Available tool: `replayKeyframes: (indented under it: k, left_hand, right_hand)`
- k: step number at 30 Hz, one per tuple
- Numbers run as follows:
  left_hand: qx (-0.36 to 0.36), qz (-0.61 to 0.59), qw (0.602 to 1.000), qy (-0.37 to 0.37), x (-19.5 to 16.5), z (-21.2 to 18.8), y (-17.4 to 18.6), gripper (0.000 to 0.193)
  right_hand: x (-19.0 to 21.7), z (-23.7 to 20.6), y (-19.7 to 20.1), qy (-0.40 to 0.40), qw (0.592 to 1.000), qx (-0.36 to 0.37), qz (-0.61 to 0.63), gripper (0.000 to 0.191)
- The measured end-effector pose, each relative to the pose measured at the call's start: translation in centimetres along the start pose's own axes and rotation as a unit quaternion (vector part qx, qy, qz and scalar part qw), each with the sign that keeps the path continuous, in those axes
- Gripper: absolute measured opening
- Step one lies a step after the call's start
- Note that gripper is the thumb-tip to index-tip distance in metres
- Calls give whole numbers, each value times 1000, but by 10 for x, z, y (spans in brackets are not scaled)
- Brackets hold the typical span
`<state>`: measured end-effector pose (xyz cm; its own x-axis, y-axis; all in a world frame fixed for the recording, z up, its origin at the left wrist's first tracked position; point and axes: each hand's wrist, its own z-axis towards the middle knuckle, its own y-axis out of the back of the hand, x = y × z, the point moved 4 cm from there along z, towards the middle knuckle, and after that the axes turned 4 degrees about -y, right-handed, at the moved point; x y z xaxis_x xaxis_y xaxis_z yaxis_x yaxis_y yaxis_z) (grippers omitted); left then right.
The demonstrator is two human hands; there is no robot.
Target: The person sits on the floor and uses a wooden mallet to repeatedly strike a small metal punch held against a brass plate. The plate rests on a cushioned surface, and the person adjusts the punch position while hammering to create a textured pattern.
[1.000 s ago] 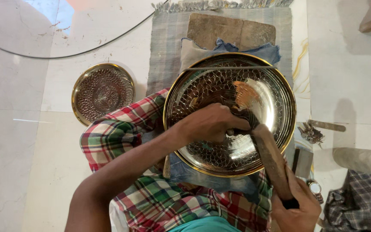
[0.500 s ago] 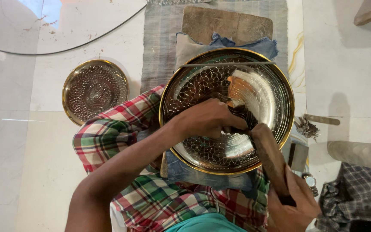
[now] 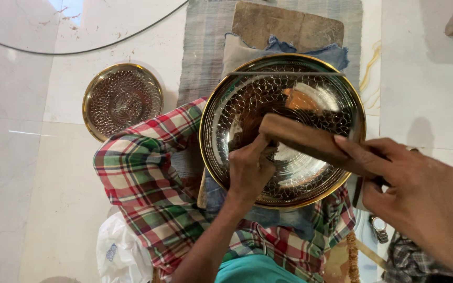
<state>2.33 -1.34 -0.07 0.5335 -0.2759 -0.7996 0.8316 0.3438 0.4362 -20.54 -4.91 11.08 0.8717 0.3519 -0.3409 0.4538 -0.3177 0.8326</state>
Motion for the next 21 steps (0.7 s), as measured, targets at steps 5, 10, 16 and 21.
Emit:
replayKeyframes:
  k: [5, 10, 16, 21]
  left_hand:
    - [-90, -27, 995, 39, 1, -11, -5, 41]
    - [-111, -40, 993, 22, 3, -11, -5, 40]
    - [-94, -25, 995, 23, 8, -13, -6, 46]
    - [-109, -4, 994, 11, 7, -15, -8, 42]
  right_hand:
    - [12, 5, 51, 68, 988, 17, 136, 77]
    - [9, 3, 47, 7, 994, -36, 105, 80]
    - [6, 8, 30, 50, 981, -97, 160, 80]
    - [14, 3, 52, 118, 962, -229, 86, 81]
